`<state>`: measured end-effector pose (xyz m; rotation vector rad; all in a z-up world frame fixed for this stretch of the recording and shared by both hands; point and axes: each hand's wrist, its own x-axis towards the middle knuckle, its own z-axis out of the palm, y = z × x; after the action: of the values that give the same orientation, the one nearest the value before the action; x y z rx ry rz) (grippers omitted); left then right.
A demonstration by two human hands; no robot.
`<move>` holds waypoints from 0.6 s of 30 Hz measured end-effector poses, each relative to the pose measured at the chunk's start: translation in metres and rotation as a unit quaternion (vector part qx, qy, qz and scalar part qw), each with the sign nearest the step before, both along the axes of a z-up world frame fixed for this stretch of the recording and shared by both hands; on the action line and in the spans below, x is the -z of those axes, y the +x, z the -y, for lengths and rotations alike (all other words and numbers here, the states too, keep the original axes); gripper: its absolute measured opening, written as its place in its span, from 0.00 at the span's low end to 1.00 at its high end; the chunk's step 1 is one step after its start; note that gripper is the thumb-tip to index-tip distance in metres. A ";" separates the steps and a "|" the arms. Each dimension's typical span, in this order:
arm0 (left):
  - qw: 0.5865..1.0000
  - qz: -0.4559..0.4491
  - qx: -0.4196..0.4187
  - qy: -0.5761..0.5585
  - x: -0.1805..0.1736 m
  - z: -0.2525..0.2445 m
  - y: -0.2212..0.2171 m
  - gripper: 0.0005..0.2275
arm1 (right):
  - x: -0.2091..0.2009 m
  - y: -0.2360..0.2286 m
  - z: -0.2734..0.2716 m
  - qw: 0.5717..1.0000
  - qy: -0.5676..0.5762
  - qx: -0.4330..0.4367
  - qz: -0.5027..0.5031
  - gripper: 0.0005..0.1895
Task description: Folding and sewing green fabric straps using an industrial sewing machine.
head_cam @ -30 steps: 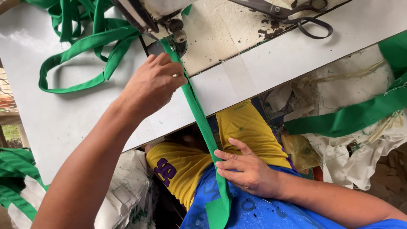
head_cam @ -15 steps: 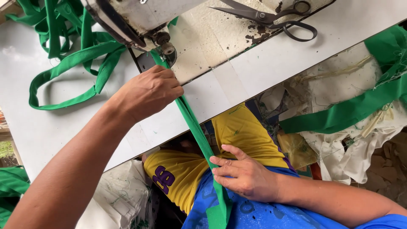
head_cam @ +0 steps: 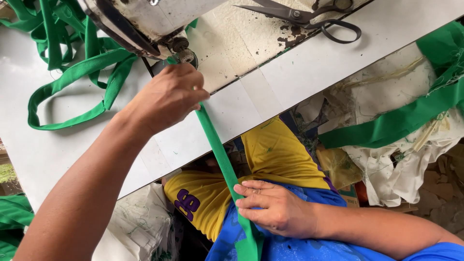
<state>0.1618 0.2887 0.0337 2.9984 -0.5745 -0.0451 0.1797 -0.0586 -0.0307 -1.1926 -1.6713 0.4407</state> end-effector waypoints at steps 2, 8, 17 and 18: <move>0.999 0.035 -0.034 0.003 0.001 -0.004 -0.010 0.12 | -0.008 0.000 0.001 1.000 0.005 0.001 -0.027 0.07; 0.968 0.158 -0.177 -0.086 0.040 0.007 -0.040 0.12 | -0.015 0.007 0.001 0.995 -0.005 -0.027 -0.095 0.09; 0.937 0.188 -0.294 -0.027 0.062 0.044 -0.069 0.19 | 0.022 0.006 0.000 0.999 -0.026 -0.034 0.004 0.07; 0.936 0.172 -0.303 -0.049 0.061 0.047 -0.069 0.22 | 0.022 0.005 0.000 0.999 -0.016 -0.036 0.028 0.07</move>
<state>0.0927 0.2413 -0.0275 2.9508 0.3416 0.5364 0.1850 -0.0582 -0.0528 -1.1809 -1.7659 0.4834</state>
